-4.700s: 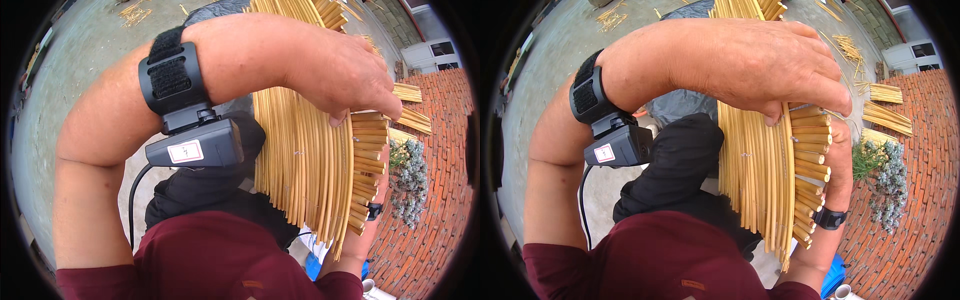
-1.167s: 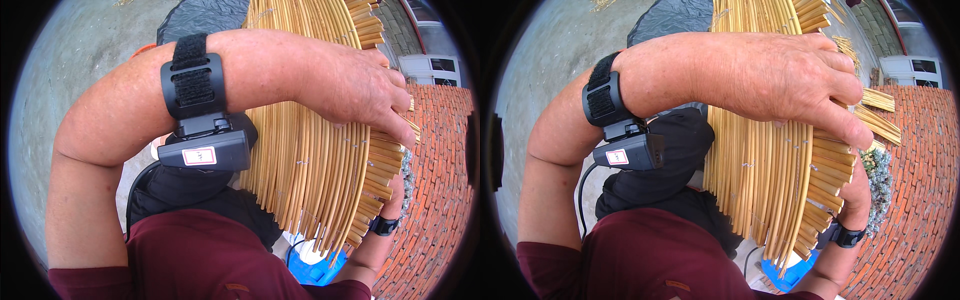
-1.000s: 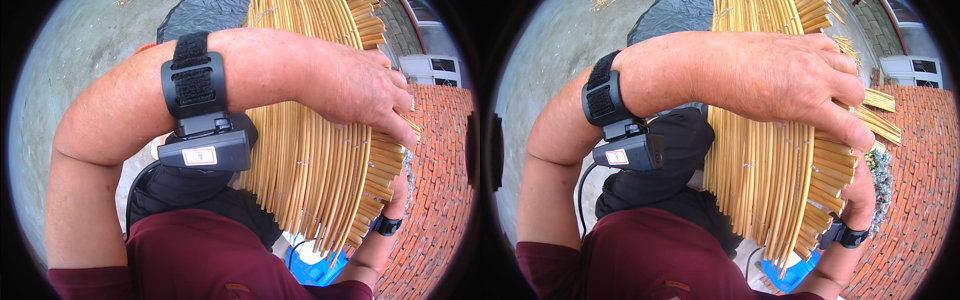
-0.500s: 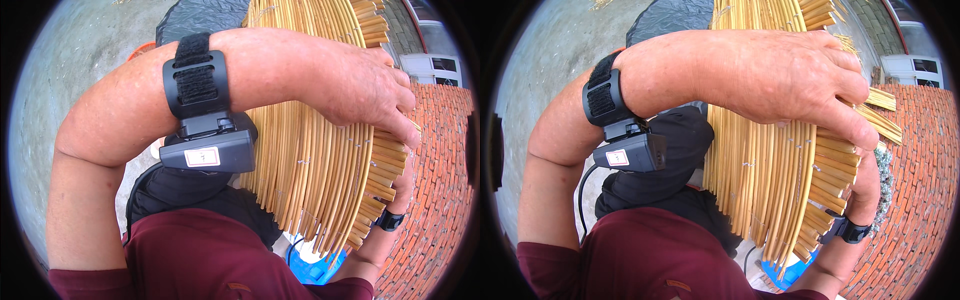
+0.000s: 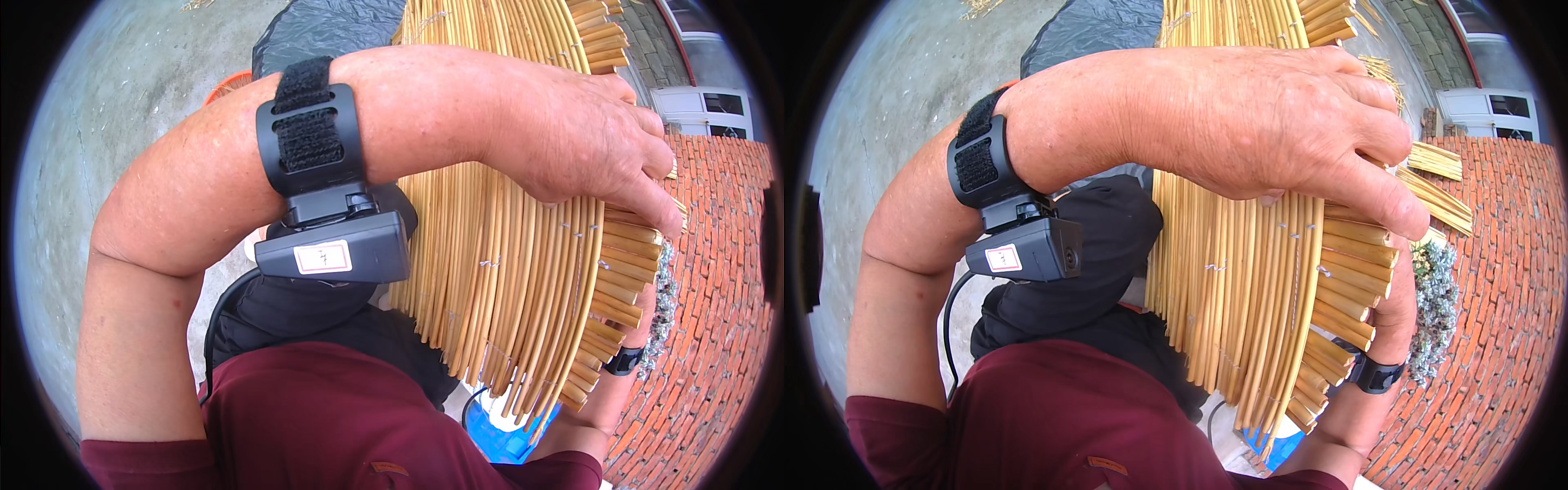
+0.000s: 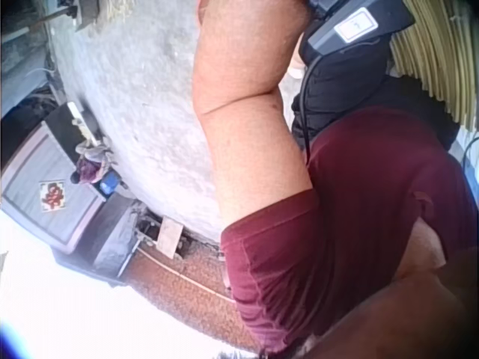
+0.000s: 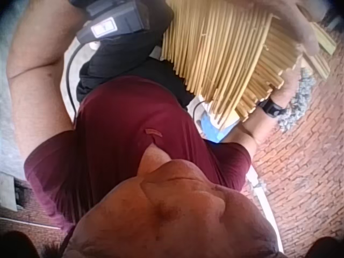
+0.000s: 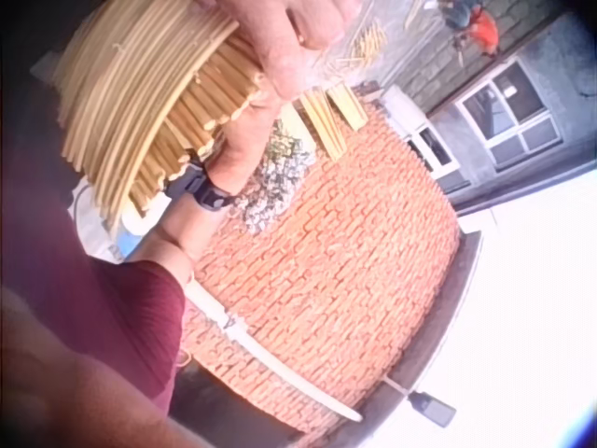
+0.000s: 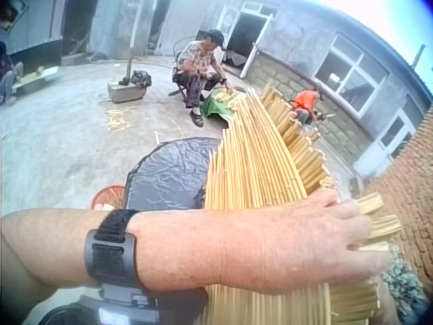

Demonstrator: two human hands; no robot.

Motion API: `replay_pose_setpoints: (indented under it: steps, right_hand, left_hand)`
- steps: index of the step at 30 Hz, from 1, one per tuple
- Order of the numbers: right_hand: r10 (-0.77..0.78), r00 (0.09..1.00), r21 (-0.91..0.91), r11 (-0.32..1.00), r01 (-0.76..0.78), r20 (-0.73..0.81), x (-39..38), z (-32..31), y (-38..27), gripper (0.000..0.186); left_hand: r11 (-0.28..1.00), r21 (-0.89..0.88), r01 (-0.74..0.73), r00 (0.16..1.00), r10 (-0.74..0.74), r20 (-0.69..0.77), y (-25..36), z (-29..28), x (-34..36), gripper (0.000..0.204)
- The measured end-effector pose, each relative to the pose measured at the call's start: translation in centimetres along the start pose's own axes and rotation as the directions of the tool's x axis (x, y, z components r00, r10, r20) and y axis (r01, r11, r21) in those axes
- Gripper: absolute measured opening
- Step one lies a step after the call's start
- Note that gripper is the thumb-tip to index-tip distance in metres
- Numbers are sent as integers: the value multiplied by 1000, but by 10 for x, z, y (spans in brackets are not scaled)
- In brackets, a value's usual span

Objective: Tying bamboo sticks together with string to form a mat.

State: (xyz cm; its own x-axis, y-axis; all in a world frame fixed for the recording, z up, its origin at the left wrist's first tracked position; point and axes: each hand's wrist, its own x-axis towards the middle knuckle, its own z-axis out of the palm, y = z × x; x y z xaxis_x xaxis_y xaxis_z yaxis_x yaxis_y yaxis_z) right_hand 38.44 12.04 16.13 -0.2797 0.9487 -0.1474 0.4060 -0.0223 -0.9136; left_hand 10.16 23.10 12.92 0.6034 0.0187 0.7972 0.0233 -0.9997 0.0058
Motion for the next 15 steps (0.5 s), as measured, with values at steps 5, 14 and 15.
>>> replay_pose_setpoints:
  steps: [5, 14, 15]
  right_hand:
    - [62, 997, 58, 997, -58, -54, -2, 5, -4, 37]
    - [37, 998, 0, 999, -37, -46, 3, 12, -9, 41]
    - [32, 999, -2, 999, -32, -44, 3, 13, -10, 41]
  left_hand:
    - [1000, 4, -15, 1000, 15, -21, 0, 3, 3, 63]
    - [1000, 7, -9, 1000, 9, -15, -1, 1, 1, 63]
    - [1000, 8, -8, 1000, 8, -12, 0, 1, 1, 63]
